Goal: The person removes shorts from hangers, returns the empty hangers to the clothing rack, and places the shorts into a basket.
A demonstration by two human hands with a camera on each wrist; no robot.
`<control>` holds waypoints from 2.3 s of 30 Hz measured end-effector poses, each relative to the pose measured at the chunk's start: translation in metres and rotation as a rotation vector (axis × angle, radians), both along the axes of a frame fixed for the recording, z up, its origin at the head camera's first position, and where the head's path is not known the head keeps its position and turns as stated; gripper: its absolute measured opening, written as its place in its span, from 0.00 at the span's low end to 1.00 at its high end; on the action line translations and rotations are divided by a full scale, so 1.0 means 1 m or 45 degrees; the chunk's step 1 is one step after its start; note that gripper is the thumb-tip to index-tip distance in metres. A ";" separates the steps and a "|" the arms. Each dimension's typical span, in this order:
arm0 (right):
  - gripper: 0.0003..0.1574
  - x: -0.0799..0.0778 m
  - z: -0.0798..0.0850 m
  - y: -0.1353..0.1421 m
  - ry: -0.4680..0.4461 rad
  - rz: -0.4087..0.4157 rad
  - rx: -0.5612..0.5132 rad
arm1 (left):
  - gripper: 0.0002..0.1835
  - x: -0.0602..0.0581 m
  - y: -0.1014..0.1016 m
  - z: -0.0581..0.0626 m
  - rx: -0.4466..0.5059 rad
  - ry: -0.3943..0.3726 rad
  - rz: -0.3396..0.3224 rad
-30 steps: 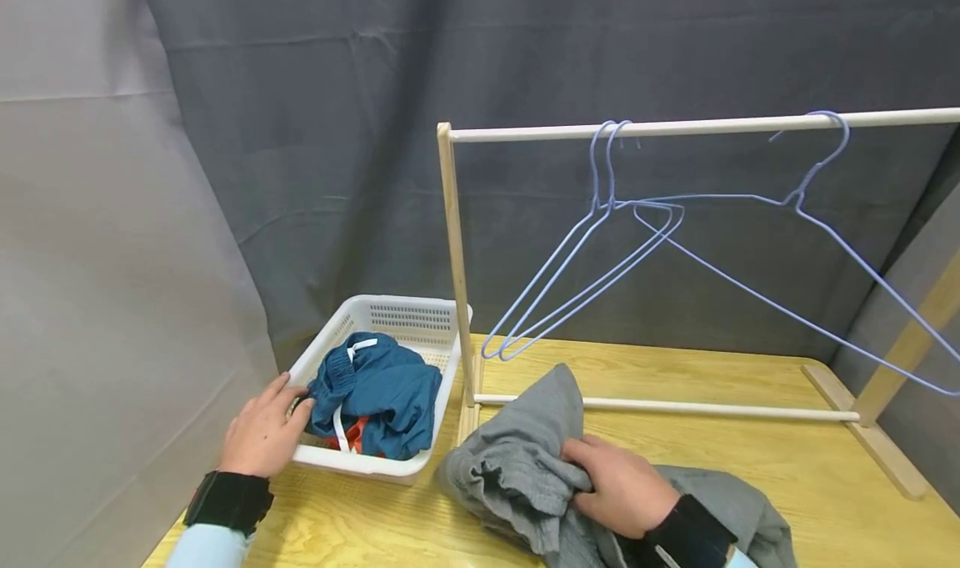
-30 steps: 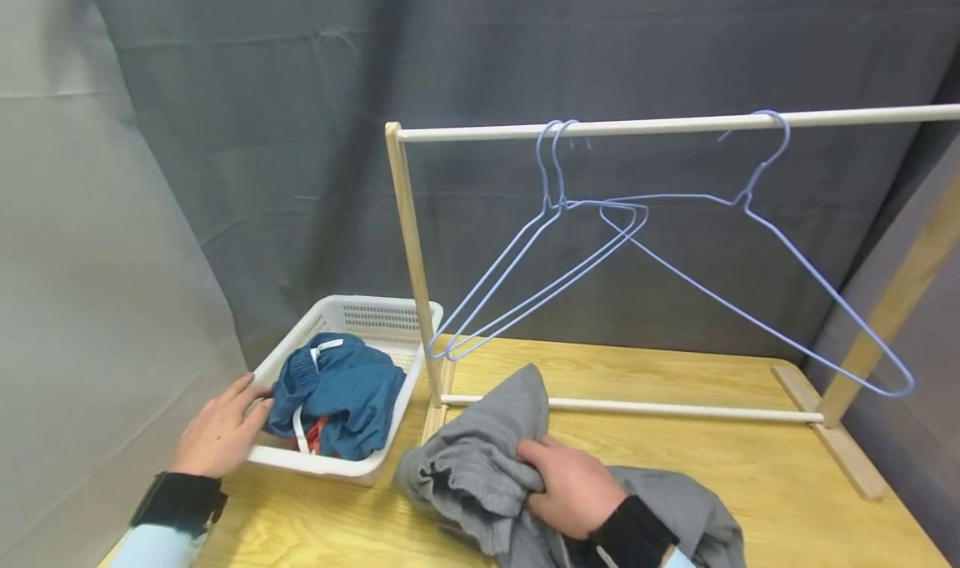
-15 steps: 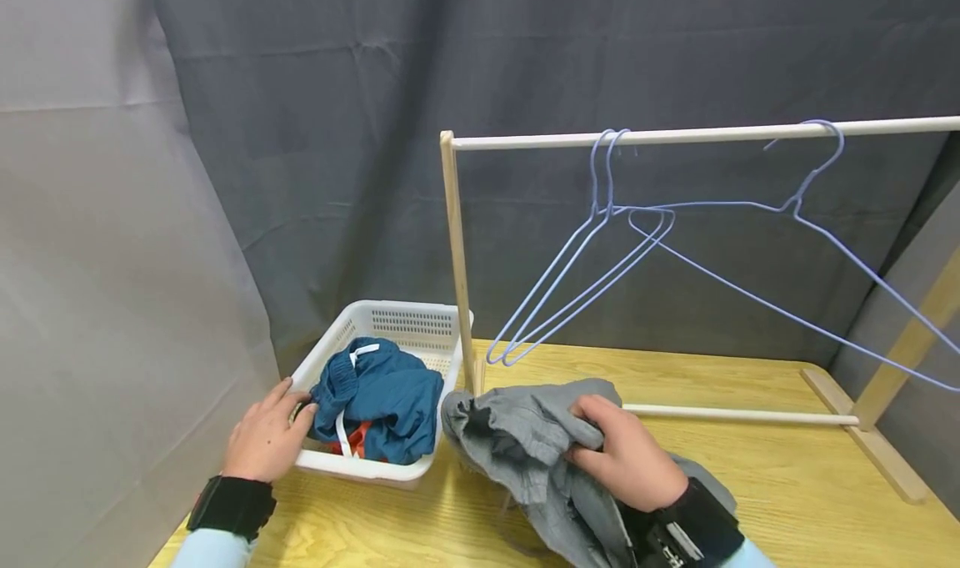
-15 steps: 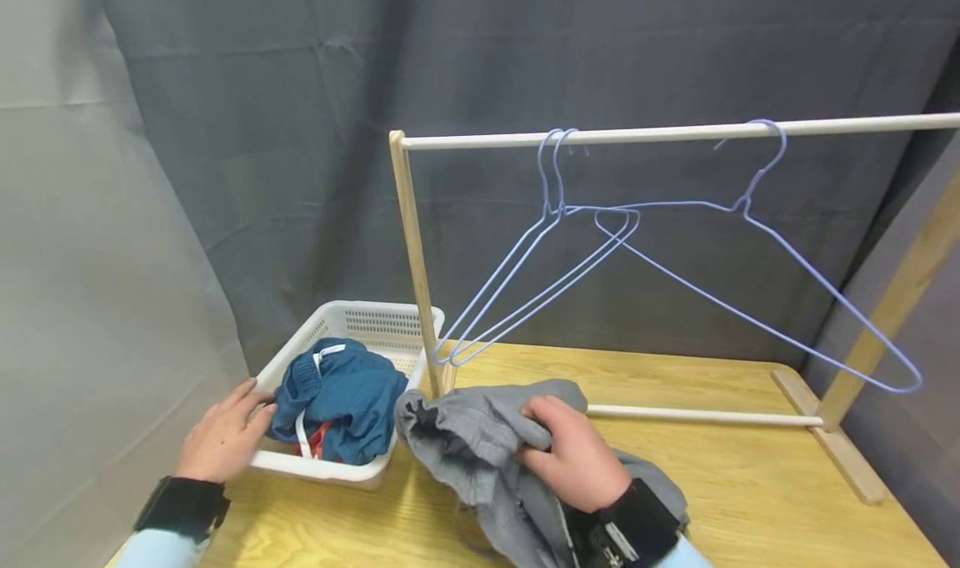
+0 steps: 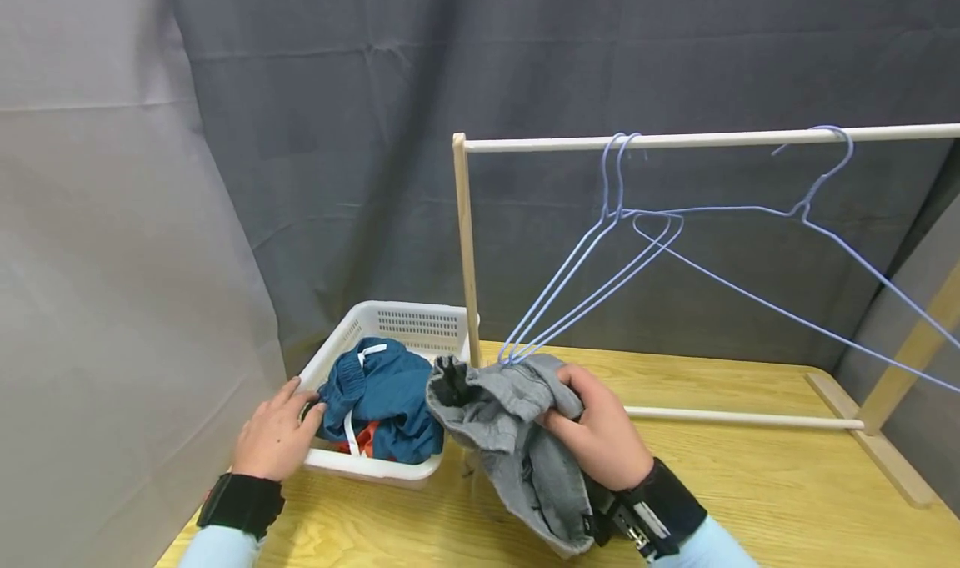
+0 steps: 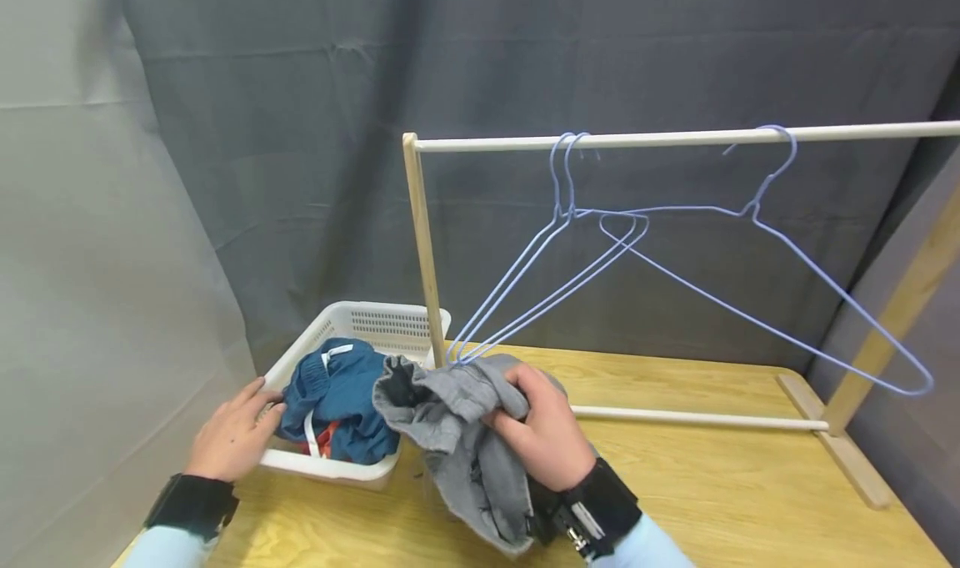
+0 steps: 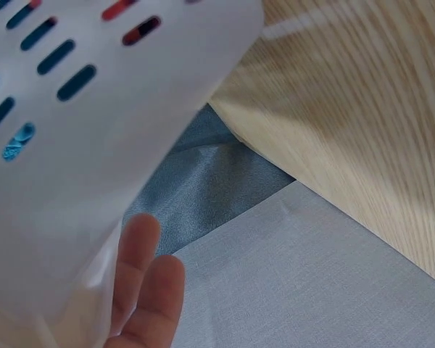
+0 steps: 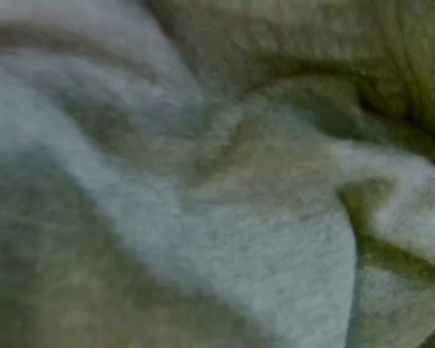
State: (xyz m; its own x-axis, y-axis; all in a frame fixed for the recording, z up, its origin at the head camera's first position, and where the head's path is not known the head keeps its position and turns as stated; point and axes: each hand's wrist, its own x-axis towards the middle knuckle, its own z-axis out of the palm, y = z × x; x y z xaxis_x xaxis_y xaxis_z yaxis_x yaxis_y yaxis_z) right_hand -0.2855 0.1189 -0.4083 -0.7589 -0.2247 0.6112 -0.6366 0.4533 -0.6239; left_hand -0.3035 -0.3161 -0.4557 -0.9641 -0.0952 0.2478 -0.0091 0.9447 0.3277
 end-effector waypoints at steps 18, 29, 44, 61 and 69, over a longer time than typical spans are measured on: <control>0.17 -0.014 0.025 -0.054 0.023 0.126 -0.221 | 0.25 -0.001 0.009 0.001 -0.001 0.006 0.008; 0.16 -0.021 0.042 -0.078 0.073 0.140 -0.237 | 0.25 0.000 0.014 0.003 0.033 -0.003 0.018; 0.15 -0.040 0.070 -0.111 0.100 0.180 -0.271 | 0.24 0.014 0.011 0.005 0.031 0.021 0.015; 0.16 -0.069 0.109 -0.131 0.122 0.127 -0.326 | 0.25 0.021 0.017 0.004 0.001 0.065 -0.050; 0.17 -0.080 0.137 -0.148 0.149 0.123 -0.388 | 0.23 0.021 0.019 0.003 0.007 0.085 -0.041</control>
State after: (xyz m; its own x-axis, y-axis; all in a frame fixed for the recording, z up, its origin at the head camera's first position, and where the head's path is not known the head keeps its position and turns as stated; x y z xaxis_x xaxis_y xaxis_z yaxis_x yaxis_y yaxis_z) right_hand -0.3655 -0.0290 -0.2716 -0.6641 -0.0856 0.7427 -0.7425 0.1915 -0.6418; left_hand -0.2822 -0.2970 -0.4523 -0.9479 -0.0657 0.3116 0.0436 0.9424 0.3315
